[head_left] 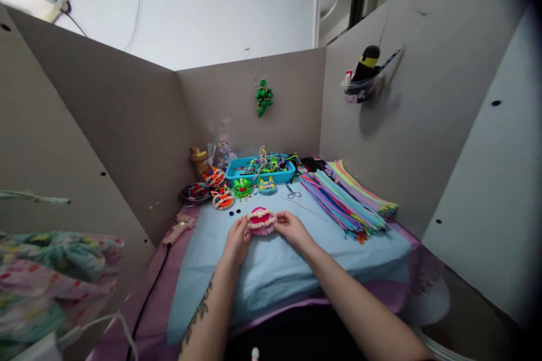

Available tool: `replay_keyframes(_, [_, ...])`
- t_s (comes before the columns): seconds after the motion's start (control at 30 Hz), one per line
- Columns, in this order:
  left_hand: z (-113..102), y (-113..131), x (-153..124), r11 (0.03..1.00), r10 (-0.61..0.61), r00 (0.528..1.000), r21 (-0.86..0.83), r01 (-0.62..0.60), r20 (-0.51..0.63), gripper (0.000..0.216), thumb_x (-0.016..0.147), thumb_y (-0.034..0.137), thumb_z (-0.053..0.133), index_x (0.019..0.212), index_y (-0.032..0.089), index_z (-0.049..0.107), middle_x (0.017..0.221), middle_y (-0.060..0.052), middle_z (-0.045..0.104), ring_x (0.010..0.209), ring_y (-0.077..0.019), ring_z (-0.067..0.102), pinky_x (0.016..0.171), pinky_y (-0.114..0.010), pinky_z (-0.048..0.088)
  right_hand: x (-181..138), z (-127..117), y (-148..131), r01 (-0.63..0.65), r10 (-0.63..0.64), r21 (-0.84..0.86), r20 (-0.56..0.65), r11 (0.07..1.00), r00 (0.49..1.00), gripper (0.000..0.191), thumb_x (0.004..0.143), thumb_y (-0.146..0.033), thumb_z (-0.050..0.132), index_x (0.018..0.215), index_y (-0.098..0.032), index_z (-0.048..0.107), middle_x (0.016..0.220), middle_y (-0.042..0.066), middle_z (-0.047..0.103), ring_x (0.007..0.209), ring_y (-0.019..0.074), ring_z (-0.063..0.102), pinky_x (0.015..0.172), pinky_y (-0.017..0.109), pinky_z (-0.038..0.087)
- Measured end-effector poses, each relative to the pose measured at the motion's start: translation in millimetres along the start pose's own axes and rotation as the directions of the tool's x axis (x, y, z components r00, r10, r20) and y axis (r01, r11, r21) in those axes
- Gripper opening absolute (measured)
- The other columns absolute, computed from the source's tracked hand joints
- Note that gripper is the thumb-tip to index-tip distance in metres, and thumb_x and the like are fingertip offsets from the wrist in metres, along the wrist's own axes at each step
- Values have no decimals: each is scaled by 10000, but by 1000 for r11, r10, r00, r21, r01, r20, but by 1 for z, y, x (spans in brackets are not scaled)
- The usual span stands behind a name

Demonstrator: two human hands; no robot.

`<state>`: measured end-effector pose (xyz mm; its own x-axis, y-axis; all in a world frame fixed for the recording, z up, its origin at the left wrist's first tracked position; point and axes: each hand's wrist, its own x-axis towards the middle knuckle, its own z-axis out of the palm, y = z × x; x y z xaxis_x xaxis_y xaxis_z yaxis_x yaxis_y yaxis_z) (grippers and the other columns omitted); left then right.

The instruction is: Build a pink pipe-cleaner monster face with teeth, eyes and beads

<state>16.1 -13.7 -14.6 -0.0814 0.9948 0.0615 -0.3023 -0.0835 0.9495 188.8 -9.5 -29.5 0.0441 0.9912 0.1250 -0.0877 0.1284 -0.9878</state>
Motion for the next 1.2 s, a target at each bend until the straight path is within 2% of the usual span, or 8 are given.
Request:
replay_keyframes(0.23, [-34,4,2,872,258,960,454,-185,-104,150,664,189,624,806,150,652,862,-74,665,846,-203,609,824,-364,458,-3,-12,-3,141,-155,-315,-17,938,988,169,643,-125,584,798,-171,633,819,28,615,741,164,555,741,309,443])
replay_keyframes(0.33, [-36,6,-10,757,356,935,589,-284,-7,150,676,134,586,786,178,678,868,-64,659,872,-211,592,831,-363,451,-9,-6,-10,301,-281,-412,109,860,954,177,678,-116,603,828,-198,651,876,27,600,819,173,543,808,315,424])
replay_keyframes(0.43, [-32,5,-17,649,398,909,663,-374,123,180,683,91,573,753,206,693,854,-43,663,845,-192,592,828,-339,449,-10,5,-13,515,-420,-535,299,670,857,172,720,-87,594,831,-212,639,890,32,581,910,187,517,849,322,404])
replay_keyframes(0.53, [-30,1,-19,568,413,888,705,-425,202,206,700,64,554,725,211,696,855,-40,667,817,-179,596,809,-322,453,-6,12,-10,556,-446,-598,340,577,828,179,720,-45,580,793,-207,606,855,27,554,888,188,506,825,318,408])
replay_keyframes(0.67, [-32,-2,-19,509,411,874,729,-457,260,215,719,57,547,736,210,697,814,-32,673,769,-172,605,780,-313,461,-3,11,-4,538,-443,-606,317,585,839,174,728,-42,569,784,-206,587,849,24,552,866,185,507,807,316,412])
replay_keyframes(0.83, [-32,1,-20,488,443,865,747,-452,234,279,697,32,538,860,194,697,883,-62,675,845,-202,610,812,-349,467,-2,8,-3,507,-433,-552,270,662,860,161,744,-66,552,815,-202,599,859,26,577,870,182,519,813,317,407])
replay_keyframes(1.0, [-29,2,-24,496,424,866,732,-468,267,262,691,46,537,744,230,715,843,-41,702,791,-184,641,791,-321,488,2,8,-1,468,-406,-545,239,696,882,180,723,-59,537,803,-198,618,835,23,597,834,174,539,803,316,418])
replay_keyframes(1.2, [-42,19,-3,481,449,887,806,-346,113,252,688,68,486,690,208,696,821,-61,704,789,-203,643,757,-333,491,5,4,-1,382,-371,-515,129,768,920,129,740,-152,538,834,-187,619,859,31,590,788,164,557,735,298,458])
